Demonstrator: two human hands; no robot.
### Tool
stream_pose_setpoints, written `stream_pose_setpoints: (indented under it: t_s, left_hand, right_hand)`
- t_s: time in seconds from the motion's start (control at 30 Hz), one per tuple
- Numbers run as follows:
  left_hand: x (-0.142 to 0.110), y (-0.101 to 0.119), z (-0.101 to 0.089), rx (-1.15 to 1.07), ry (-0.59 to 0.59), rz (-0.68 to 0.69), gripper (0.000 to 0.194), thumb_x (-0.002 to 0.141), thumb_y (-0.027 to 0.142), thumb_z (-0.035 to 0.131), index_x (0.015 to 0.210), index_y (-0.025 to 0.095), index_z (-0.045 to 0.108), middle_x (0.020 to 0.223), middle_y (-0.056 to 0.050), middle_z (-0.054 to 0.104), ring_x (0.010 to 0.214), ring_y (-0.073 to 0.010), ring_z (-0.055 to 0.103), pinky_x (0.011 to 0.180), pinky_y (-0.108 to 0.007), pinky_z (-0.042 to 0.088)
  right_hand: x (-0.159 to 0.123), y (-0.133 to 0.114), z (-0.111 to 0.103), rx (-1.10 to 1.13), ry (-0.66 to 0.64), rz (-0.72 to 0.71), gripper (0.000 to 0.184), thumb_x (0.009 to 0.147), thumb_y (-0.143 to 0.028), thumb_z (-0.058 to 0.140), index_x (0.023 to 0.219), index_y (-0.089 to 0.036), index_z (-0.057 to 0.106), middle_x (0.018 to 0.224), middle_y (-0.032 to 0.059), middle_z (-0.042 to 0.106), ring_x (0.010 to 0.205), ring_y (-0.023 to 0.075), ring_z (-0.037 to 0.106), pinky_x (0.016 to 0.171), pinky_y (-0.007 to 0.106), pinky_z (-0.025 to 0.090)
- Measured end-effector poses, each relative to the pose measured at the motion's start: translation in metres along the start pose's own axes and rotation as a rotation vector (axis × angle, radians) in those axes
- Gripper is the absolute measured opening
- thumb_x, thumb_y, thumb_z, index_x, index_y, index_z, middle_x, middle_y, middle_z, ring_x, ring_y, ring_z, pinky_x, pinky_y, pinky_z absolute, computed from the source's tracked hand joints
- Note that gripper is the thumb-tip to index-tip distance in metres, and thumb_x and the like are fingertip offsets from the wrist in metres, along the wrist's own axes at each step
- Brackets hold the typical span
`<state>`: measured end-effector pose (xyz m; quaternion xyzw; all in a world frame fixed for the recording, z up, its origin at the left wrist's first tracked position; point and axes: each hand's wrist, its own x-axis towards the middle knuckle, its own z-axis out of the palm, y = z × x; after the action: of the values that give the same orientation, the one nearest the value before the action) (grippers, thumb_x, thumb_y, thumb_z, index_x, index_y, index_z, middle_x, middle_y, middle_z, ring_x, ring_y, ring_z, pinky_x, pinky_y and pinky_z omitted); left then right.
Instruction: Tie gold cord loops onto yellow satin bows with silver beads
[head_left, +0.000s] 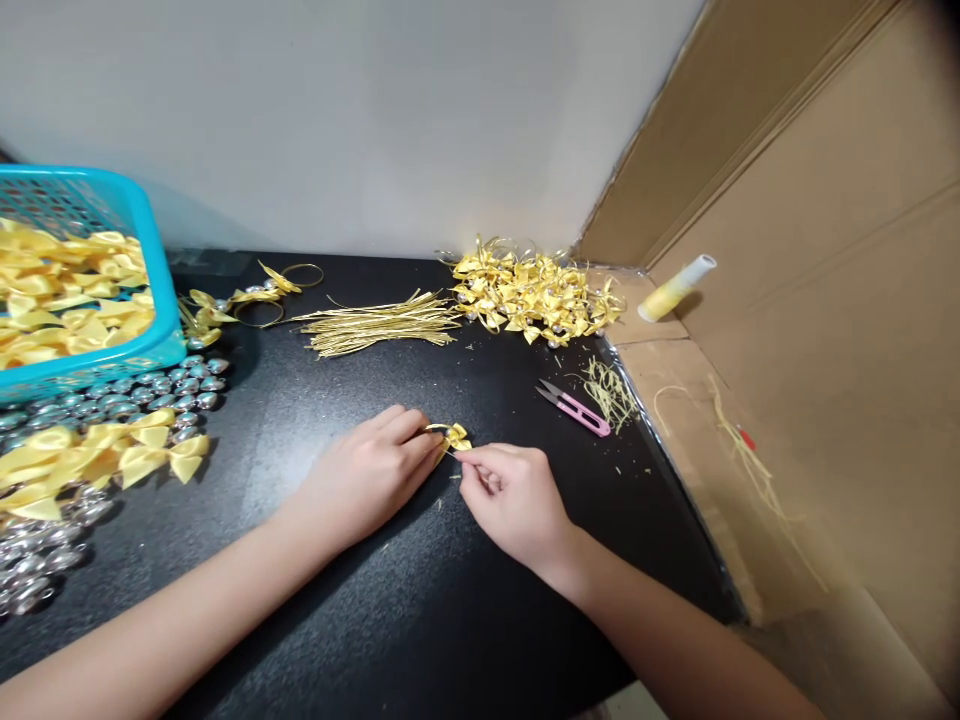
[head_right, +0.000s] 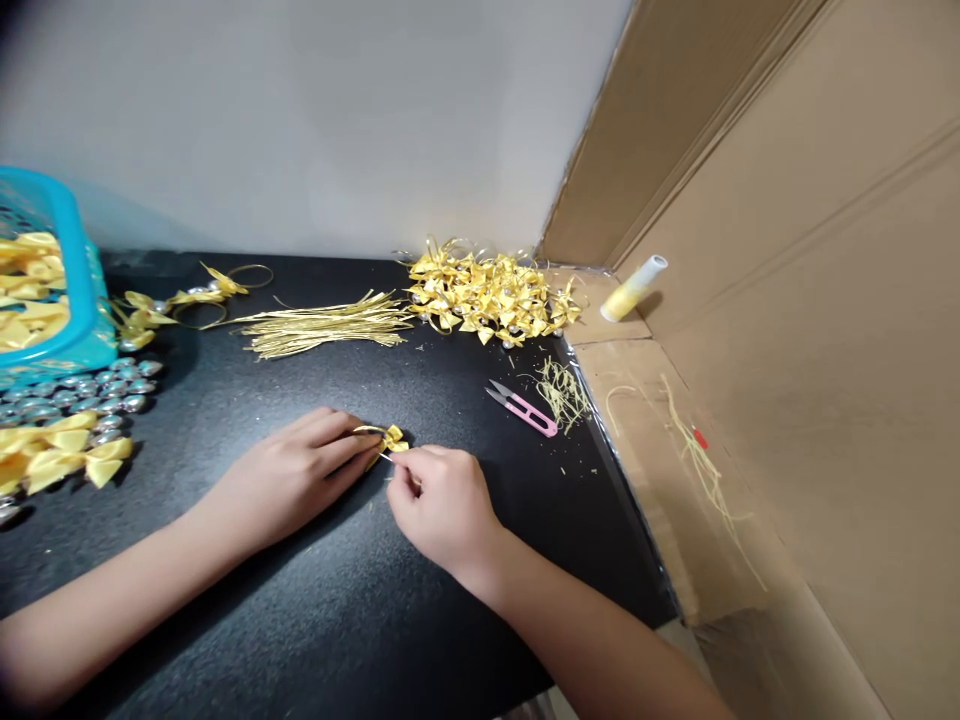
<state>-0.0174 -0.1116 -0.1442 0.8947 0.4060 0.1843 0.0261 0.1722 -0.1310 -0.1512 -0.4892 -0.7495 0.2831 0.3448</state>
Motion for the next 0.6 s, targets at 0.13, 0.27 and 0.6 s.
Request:
stream_pose_setpoints:
  t_s: [0.13, 0.27, 0.6]
  left_hand:
    - [0.0000, 0.0003, 0.0005, 0.053, -0.005, 0.052, 0.032, 0.100, 0.022, 0.039, 0.090, 0.012, 0.068, 0.076, -0.007, 0.060, 0.070, -0.0202, 0.057, 0.064, -0.033, 0.051]
    - [0.0010, 0.0010, 0.0009, 0.044, 0.003, 0.045, 0.032, 0.100, 0.022, 0.039, 0.089, 0.012, 0.067, 0.075, -0.006, 0.060, 0.069, -0.0201, 0.056, 0.065, -0.033, 0.050]
    - [-0.0022, 0.0044, 0.0025, -0.022, 0.080, -0.018, 0.027, 0.099, 0.024, 0.044, 0.082, 0.014, 0.062, 0.076, -0.006, 0.061, 0.071, -0.0189, 0.057, 0.068, -0.032, 0.048]
  right_hand:
    - [-0.0006, 0.0013, 0.0021, -0.018, 0.003, 0.013, 0.023, 0.082, -0.011, 0.053, 0.084, -0.013, 0.076, 0.062, 0.0030, 0.065, 0.048, 0.0104, 0.050, 0.051, 0.022, 0.040]
    - [-0.0009, 0.0013, 0.0021, 0.003, 0.009, 0.038, 0.023, 0.083, -0.012, 0.052, 0.083, -0.014, 0.075, 0.061, 0.0028, 0.064, 0.048, 0.0104, 0.050, 0.050, 0.022, 0.040]
    - [0.0010, 0.0007, 0.0000, 0.029, 0.025, 0.061, 0.022, 0.082, -0.013, 0.052, 0.081, -0.016, 0.074, 0.060, 0.0013, 0.061, 0.048, 0.0098, 0.048, 0.050, 0.023, 0.040]
